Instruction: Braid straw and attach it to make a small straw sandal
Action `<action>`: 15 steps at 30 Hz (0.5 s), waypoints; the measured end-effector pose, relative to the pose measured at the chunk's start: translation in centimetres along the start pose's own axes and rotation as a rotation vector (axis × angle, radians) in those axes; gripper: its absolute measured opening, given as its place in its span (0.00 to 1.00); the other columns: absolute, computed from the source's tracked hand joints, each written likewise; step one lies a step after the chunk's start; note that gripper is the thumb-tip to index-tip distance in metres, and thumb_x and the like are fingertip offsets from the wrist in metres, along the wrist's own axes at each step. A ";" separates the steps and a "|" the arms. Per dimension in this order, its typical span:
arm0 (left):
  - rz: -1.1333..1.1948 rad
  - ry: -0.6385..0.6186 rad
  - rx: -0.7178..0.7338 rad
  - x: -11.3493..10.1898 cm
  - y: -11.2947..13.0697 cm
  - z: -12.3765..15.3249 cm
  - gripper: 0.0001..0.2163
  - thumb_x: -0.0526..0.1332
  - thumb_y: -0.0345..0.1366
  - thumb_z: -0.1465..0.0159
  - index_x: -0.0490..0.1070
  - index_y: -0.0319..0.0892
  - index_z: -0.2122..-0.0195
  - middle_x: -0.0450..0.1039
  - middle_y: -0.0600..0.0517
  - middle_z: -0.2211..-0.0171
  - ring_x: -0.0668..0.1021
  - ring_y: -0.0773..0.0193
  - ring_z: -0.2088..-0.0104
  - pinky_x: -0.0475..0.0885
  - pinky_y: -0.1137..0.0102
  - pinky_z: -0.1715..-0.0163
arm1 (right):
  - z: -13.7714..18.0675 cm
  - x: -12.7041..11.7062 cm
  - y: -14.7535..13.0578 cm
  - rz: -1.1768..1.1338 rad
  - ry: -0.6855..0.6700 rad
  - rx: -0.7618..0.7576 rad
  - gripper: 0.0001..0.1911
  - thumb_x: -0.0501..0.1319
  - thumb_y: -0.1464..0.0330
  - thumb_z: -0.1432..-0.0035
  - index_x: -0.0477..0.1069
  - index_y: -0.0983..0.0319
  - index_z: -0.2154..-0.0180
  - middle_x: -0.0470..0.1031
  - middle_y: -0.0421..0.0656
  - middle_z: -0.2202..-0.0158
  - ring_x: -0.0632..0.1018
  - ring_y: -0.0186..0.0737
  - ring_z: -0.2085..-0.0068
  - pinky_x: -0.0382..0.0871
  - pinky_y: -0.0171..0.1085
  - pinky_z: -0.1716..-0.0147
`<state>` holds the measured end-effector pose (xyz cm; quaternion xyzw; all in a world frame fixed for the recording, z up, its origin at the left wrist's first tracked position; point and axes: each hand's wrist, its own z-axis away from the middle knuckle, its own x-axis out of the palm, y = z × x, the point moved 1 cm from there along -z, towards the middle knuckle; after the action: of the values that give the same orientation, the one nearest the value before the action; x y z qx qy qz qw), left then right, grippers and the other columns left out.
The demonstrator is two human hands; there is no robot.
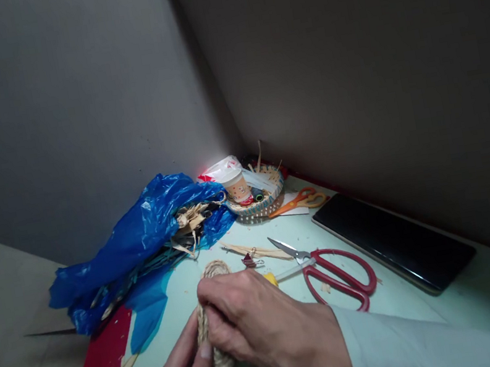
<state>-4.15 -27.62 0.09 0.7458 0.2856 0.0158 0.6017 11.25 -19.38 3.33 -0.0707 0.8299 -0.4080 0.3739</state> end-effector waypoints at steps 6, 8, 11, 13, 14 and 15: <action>0.049 -0.011 -0.037 0.1 -0.2 0.0 0.14 0.65 0.30 0.37 0.80 0.53 0.52 0.83 0.58 0.54 0.85 0.66 0.58 0.74 0.85 0.57 | 0.1 -0.5 -0.2 0.111 -0.059 0.076 0.06 0.53 0.68 0.30 0.59 0.59 0.63 0.68 0.38 0.66 0.67 0.35 0.69 0.59 0.35 0.70; 0.004 -0.011 -0.041 0.1 -0.3 0.0 0.14 0.65 0.30 0.38 0.80 0.51 0.52 0.83 0.56 0.55 0.85 0.64 0.58 0.75 0.83 0.58 | 0.0 -0.6 0.1 0.100 -0.065 0.053 0.08 0.51 0.67 0.28 0.59 0.59 0.64 0.68 0.38 0.65 0.68 0.35 0.68 0.60 0.34 0.69; -0.072 -0.019 -0.038 0.0 -0.5 0.0 0.14 0.64 0.31 0.37 0.80 0.45 0.51 0.84 0.52 0.56 0.85 0.60 0.59 0.77 0.80 0.60 | 0.0 -0.4 0.5 0.119 -0.058 0.013 0.10 0.47 0.66 0.26 0.58 0.59 0.64 0.68 0.39 0.66 0.68 0.36 0.68 0.60 0.35 0.69; -0.114 -0.011 -0.019 0.0 -0.5 0.0 0.14 0.63 0.30 0.38 0.79 0.40 0.51 0.84 0.50 0.56 0.85 0.60 0.59 0.78 0.80 0.61 | 0.2 0.0 0.5 0.158 -0.072 0.023 0.10 0.46 0.66 0.26 0.59 0.59 0.63 0.69 0.39 0.66 0.68 0.37 0.69 0.60 0.36 0.69; -0.133 -0.003 -0.002 0.0 -0.4 0.1 0.14 0.63 0.30 0.38 0.79 0.38 0.51 0.83 0.49 0.55 0.85 0.60 0.59 0.77 0.80 0.61 | 0.3 0.2 0.5 0.185 -0.083 0.028 0.10 0.46 0.67 0.26 0.59 0.59 0.63 0.69 0.40 0.66 0.68 0.38 0.69 0.60 0.37 0.68; -0.146 0.004 0.017 0.0 -0.3 0.2 0.14 0.63 0.30 0.39 0.79 0.36 0.52 0.83 0.47 0.55 0.85 0.60 0.59 0.77 0.81 0.60 | 0.4 0.3 0.4 0.212 -0.092 0.021 0.09 0.46 0.67 0.27 0.59 0.60 0.63 0.68 0.40 0.66 0.68 0.38 0.69 0.60 0.37 0.69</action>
<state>-4.21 -27.73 -0.27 0.7281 0.3405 -0.0291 0.5942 11.38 -19.52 2.67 0.0026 0.8104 -0.3713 0.4532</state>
